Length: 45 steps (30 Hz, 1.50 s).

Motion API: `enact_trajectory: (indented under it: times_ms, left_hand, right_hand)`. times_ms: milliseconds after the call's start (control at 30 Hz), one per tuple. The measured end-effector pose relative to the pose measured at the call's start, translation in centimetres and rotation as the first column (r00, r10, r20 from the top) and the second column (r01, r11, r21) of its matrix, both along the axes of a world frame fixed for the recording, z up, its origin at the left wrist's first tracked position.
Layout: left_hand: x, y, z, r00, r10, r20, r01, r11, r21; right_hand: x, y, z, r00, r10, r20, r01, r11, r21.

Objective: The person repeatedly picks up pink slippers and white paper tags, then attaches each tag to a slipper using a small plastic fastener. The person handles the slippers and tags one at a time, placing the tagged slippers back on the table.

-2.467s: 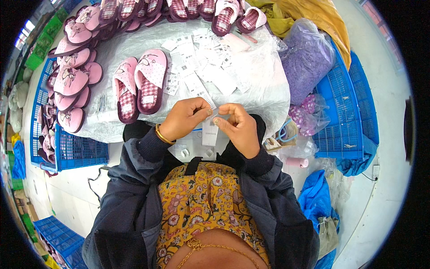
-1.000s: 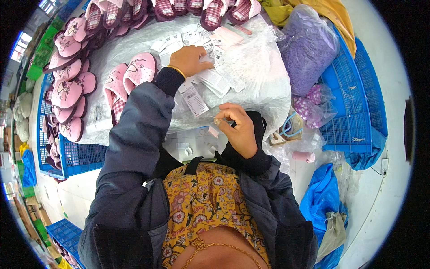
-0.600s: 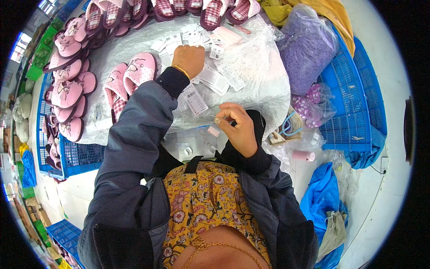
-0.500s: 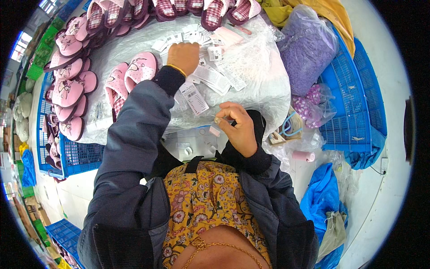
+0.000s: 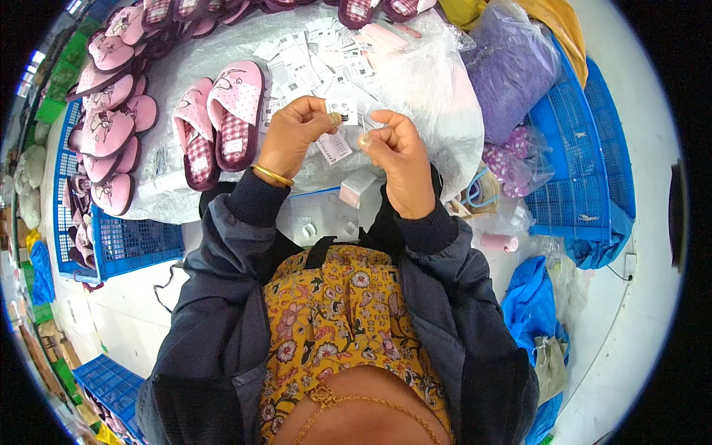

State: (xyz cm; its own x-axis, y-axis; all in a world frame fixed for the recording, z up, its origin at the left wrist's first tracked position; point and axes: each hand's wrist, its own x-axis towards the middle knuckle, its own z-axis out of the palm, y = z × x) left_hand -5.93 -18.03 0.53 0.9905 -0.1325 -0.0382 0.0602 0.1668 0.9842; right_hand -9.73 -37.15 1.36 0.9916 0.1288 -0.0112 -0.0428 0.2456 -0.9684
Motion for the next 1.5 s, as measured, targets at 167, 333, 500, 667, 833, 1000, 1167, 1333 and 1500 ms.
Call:
enact_trajectory:
  times_ms: [167,333,500,667,833,1000,1167,1333,1500]
  left_hand:
    - [-1.1,-0.2,0.0,1.0,0.0,0.017,0.001,1.0,-0.031]
    - [-1.5,-0.2,-0.3,0.999,-0.004,0.034,0.007,0.997,-0.082]
    - [-1.8,-0.2,-0.5,0.998,0.0,0.06,0.005,0.996,-0.086]
    - [-2.8,0.1,0.1,0.983,-0.046,0.179,0.008,0.978,0.209]
    - [-3.7,2.1,0.9,0.955,-0.268,0.127,0.238,0.949,0.208]
    - [-2.9,3.3,-0.3,0.926,-0.373,0.061,0.35,0.906,0.238]
    - [-3.9,3.4,-0.8,0.925,-0.381,-0.011,0.365,0.877,0.312]
    - [-4.9,3.9,-2.4,0.937,-0.348,0.005,0.346,0.933,0.099]
    - [-5.6,5.5,-1.2,0.951,-0.251,0.18,0.188,0.932,0.309]
  right_hand:
    - [-0.1,0.6,0.0,1.0,-0.014,-0.025,0.015,1.0,0.022]
    - [-0.3,0.9,0.0,0.999,0.003,-0.052,-0.001,0.999,0.035]
    - [-0.4,0.9,-0.4,0.998,0.006,-0.058,-0.004,1.0,0.026]
    - [-0.5,0.8,-0.6,0.997,0.028,-0.069,-0.024,0.998,0.058]
    - [-0.9,0.3,-0.8,0.994,0.081,-0.072,-0.078,0.996,0.036]
    - [-2.0,0.9,-1.3,0.985,0.158,-0.067,-0.165,0.979,-0.119]
    - [-2.6,1.8,-1.2,0.982,0.174,-0.074,-0.184,0.97,-0.157]
    - [-2.9,2.4,-1.8,0.975,0.217,-0.057,-0.224,0.953,-0.204]
    - [-2.9,3.1,-1.3,0.98,0.195,-0.021,-0.191,0.923,-0.334]
